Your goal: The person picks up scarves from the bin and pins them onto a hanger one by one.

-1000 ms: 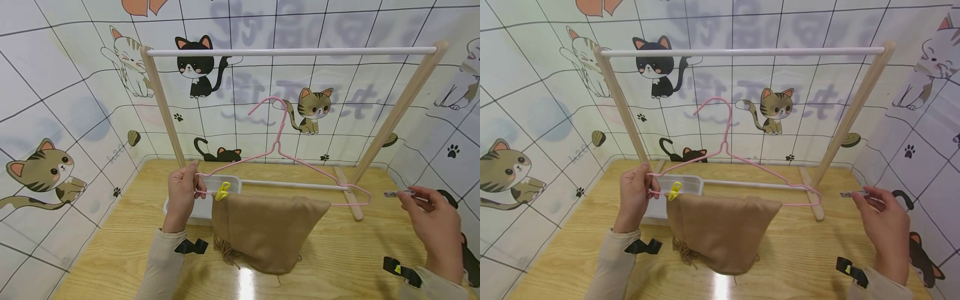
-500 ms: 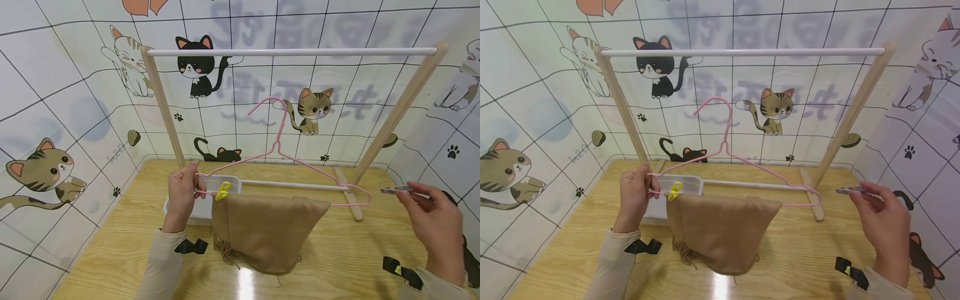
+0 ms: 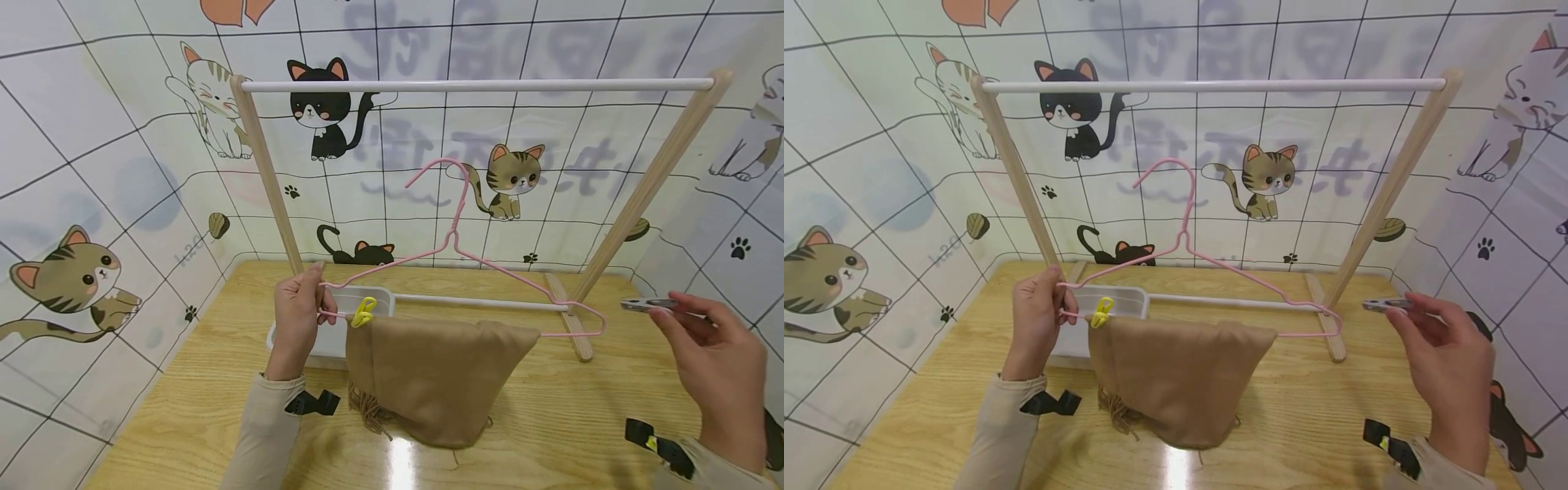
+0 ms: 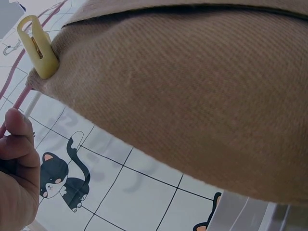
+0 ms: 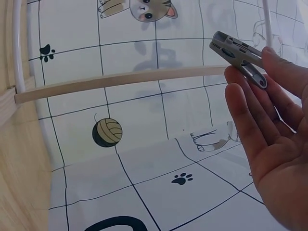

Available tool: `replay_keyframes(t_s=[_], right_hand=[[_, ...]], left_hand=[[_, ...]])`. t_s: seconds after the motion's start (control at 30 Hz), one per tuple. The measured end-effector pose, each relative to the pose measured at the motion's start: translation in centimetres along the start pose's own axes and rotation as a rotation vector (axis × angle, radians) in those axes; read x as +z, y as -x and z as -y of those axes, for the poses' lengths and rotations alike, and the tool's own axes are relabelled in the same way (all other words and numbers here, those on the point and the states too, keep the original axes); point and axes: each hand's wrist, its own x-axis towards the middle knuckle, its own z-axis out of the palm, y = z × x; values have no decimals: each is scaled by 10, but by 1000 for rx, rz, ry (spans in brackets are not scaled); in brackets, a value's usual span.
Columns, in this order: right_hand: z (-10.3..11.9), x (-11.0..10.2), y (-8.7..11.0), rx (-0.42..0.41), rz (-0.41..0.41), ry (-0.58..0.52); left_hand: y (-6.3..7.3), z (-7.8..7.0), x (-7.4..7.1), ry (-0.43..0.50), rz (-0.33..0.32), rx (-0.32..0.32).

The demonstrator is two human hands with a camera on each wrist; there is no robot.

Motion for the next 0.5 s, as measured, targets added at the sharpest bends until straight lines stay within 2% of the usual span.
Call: replay_keyframes(t_s=[0.2,0.5], right_hand=[[6,-1,3,-21,-8,-5],[18,-3,9,-154,-9,-78]], left_hand=[[0,0,0,-2,-8,-6],[0,-1,1,-1,-8,-3]])
